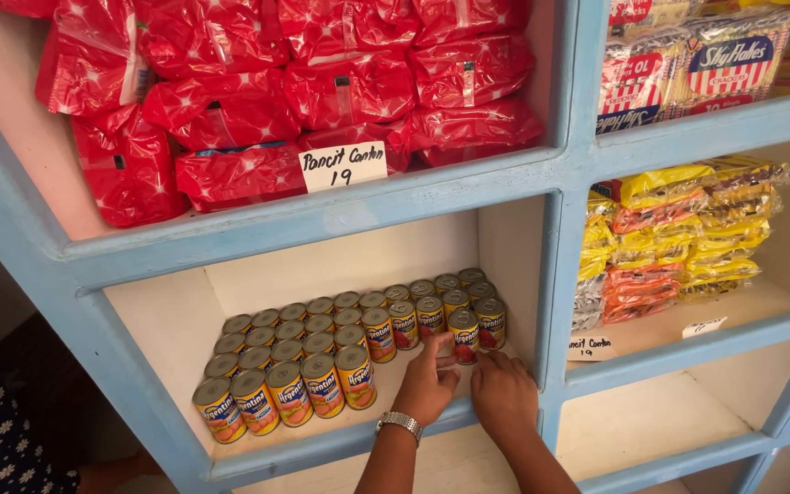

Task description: Stocking shelves with canned goods in a grocery store.

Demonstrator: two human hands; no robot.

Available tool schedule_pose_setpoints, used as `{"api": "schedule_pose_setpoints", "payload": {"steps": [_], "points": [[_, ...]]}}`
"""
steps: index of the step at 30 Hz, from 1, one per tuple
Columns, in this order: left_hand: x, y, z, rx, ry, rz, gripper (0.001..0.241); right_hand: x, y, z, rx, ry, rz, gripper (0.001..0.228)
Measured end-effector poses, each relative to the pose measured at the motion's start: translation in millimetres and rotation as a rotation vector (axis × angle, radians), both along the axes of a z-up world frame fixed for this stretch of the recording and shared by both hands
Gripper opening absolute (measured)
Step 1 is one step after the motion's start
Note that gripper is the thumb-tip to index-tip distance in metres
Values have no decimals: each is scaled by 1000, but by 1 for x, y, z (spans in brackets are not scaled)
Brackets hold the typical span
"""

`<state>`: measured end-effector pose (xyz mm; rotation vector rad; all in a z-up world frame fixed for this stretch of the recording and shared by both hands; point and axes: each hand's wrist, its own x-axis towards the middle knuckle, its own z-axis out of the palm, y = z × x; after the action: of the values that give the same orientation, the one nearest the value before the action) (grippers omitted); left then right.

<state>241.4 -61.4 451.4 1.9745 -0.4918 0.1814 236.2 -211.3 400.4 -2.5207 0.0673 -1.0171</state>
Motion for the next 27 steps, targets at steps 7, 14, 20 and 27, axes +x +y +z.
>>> {"api": "schedule_pose_setpoints", "payload": {"steps": [7, 14, 20, 27], "points": [[6, 1, -7, 67, 12, 3, 61, 5, -2, -3, -49, 90, -17, 36], [8, 1, -8, 102, 1, 3, 63, 7, -3, -1, -102, 204, -28, 43], [22, 2, -22, 124, -50, 2, 70, 6, -2, 3, -128, 264, -27, 46], [26, 2, -20, 216, 62, -8, 81, 11, -4, 8, -165, 425, -13, 50]]}}
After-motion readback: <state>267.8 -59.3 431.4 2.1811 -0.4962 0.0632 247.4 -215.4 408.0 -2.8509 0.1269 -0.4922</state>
